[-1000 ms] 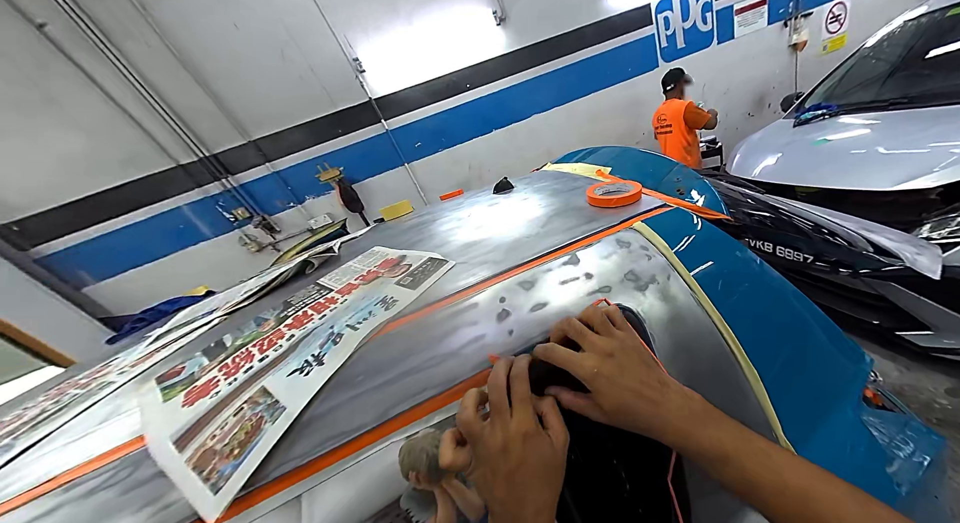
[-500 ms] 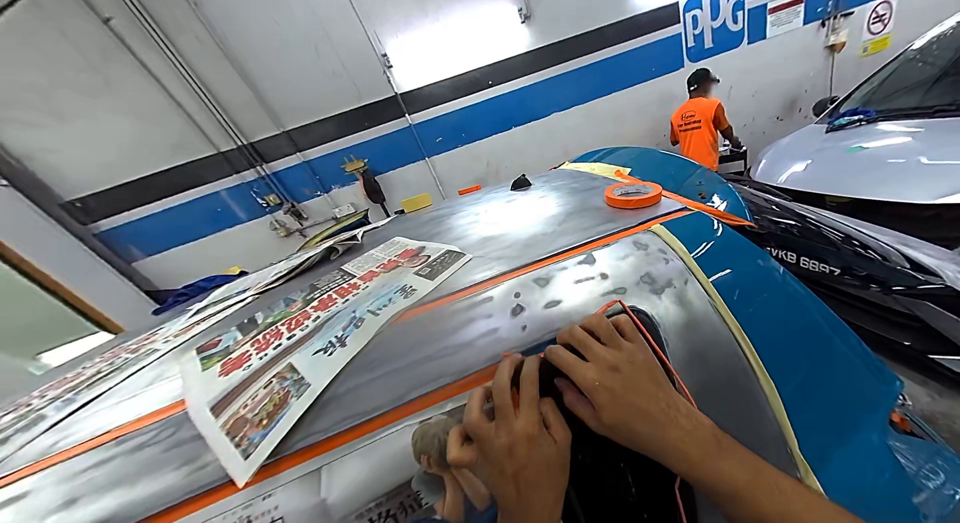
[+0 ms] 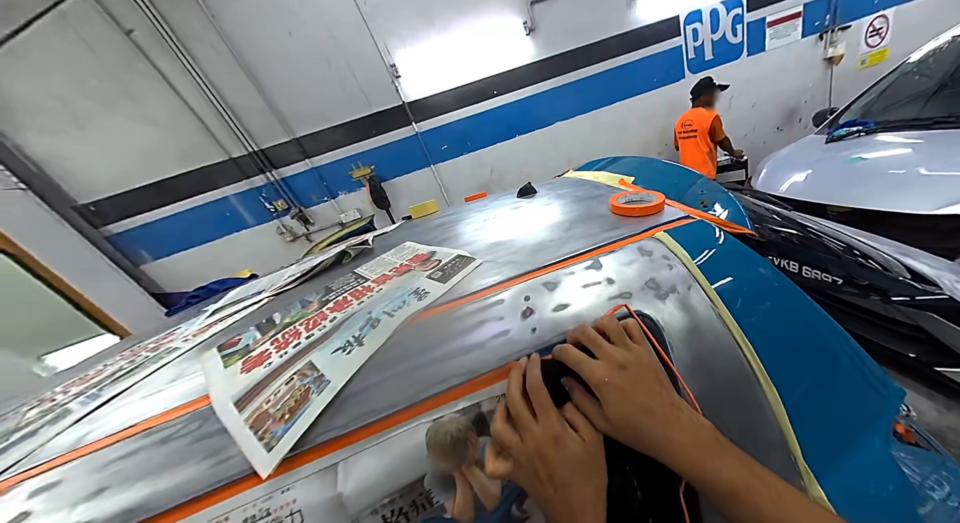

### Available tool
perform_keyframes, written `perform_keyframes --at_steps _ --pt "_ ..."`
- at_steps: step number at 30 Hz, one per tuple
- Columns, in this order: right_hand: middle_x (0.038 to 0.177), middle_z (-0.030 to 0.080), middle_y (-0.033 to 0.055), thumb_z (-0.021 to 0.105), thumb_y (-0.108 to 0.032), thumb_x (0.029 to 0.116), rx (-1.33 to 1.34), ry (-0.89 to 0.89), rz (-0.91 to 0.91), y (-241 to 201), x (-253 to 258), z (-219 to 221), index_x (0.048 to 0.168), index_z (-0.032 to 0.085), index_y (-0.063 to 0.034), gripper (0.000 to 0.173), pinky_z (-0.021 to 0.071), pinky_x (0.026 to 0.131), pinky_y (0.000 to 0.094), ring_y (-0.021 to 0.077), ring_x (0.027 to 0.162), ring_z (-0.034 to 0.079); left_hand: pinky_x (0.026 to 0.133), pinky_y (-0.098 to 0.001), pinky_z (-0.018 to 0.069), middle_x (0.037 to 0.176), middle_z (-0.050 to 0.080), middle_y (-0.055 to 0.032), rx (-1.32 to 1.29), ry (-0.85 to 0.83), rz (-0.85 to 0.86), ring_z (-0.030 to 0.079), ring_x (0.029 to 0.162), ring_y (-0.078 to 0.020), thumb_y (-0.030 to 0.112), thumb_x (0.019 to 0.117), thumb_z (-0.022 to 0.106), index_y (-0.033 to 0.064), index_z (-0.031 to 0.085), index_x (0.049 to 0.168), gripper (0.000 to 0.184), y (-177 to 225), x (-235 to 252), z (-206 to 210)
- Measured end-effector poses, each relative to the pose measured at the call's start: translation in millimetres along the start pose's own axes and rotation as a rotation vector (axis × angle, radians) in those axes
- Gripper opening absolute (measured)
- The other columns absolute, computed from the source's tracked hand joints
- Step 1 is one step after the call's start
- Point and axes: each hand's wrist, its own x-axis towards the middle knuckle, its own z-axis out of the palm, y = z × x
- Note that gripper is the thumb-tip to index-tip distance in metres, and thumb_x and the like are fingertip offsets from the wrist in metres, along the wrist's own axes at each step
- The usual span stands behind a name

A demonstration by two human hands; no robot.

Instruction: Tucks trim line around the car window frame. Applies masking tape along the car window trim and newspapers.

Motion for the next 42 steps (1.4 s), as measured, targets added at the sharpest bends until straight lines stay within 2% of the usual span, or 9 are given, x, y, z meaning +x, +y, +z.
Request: perform_keyframes --at_steps 5,9,14,22,25,28,32,37,42 --pt "0.106 0.065 -0.0070 0.046 -0.038 0.1046 0.017 0.015 0.021 -0.4 2.3 -0.5 0.115 0.071 -0.0292 0.028 0.0429 0.087 0.0381 0.0162 0.104 0.057 0.078 -0.0606 0.0405 0.117 0.066 -0.0124 0.030 -0.035 -0.037 0.059 0.105 -0.0399 0.020 0.0830 0.056 0.0155 0.074 0.111 0.033 4.5 21.6 -8.5" --pt "0.106 0.064 -0.0067 0.050 -0.042 0.1025 0.021 0.024 0.019 -1.5 6.7 1.3 0.113 0.070 -0.0286 0.026 0.0430 0.088 0.0388 0.0165 0.104 0.057 0.084 -0.0649 0.0359 0.127 0.063 -0.0146 -0.019 0.028 -0.040 0.053 0.116 -0.0454 0.022 0.0834 0.051 0.0225 0.076 0.109 0.036 -7.9 22.4 -6.2" --pt "0.114 0.065 -0.0067 0.053 -0.040 0.0994 0.030 -0.018 0.047 -3.9 1.2 -0.7 0.119 0.069 -0.0304 0.027 0.0431 0.090 0.0396 0.0170 0.109 0.057 0.088 -0.0638 0.0348 0.124 0.066 -0.0125 -0.061 0.064 -0.077 0.054 0.119 -0.0422 0.019 0.0817 0.050 0.0131 0.072 0.113 0.039 -13.1 18.5 -3.3" --pt "0.113 0.064 -0.0066 0.056 -0.042 0.0974 0.052 0.014 0.082 -7.2 2.0 6.8 0.118 0.069 -0.0310 0.027 0.0436 0.088 0.0385 0.0162 0.107 0.057 0.087 -0.0567 0.0354 0.113 0.065 -0.0150 0.067 0.047 0.206 0.056 0.110 -0.0397 0.018 0.0861 0.048 0.0199 0.076 0.109 0.037 -49.5 32.5 -7.1" --pt "0.112 0.063 -0.0070 0.056 -0.041 0.0976 0.058 0.041 0.086 -8.5 -0.7 10.2 0.118 0.070 -0.0309 0.027 0.0430 0.088 0.0384 0.0159 0.108 0.056 0.085 -0.0572 0.0371 0.111 0.063 -0.0149 0.075 -0.032 0.204 0.057 0.108 -0.0394 0.024 0.0823 0.051 0.0156 0.071 0.107 0.033 -47.7 39.4 -10.1" --pt "0.127 0.065 -0.0091 0.055 -0.037 0.0982 0.061 0.080 0.112 -12.9 -11.5 8.4 0.130 0.068 -0.0329 0.034 0.0459 0.092 0.0403 0.0172 0.118 0.057 0.089 -0.0621 0.0369 0.122 0.063 -0.0194 -0.085 -0.032 0.158 0.055 0.114 -0.0437 0.027 0.0850 0.051 0.0106 0.069 0.113 0.038 -39.7 31.1 -10.5" --pt "0.145 0.060 -0.0102 0.044 -0.036 0.1066 0.018 0.160 0.179 -21.8 -31.5 18.5 0.141 0.062 -0.0287 0.040 0.0470 0.091 0.0388 0.0161 0.122 0.058 0.100 -0.0570 0.0371 0.133 0.066 -0.0122 -0.163 -0.037 0.391 0.057 0.123 -0.0355 0.027 0.0936 0.043 0.0107 0.068 0.132 0.049 -27.8 14.8 8.4" --pt "0.141 0.063 -0.0054 0.052 -0.028 0.0988 -0.004 0.266 0.380 -8.9 -56.5 23.6 0.139 0.064 -0.0255 0.042 0.0483 0.099 0.0452 0.0204 0.129 0.058 0.096 -0.0537 0.0336 0.118 0.069 -0.0097 -0.154 -0.038 0.425 0.058 0.112 -0.0314 0.037 0.0897 0.046 0.0178 0.074 0.122 0.047 -17.9 22.0 6.1" --pt "0.154 0.052 -0.0059 0.044 -0.035 0.1034 -0.117 0.205 0.387 8.3 -47.7 21.8 0.147 0.057 -0.0238 0.047 0.0411 0.108 0.0451 0.0183 0.145 0.043 0.084 -0.0522 0.0357 0.107 0.068 -0.0069 -0.177 -0.145 0.368 0.057 0.099 -0.0299 0.041 0.0818 0.051 0.0141 0.074 0.112 0.047 -5.7 36.6 1.0"
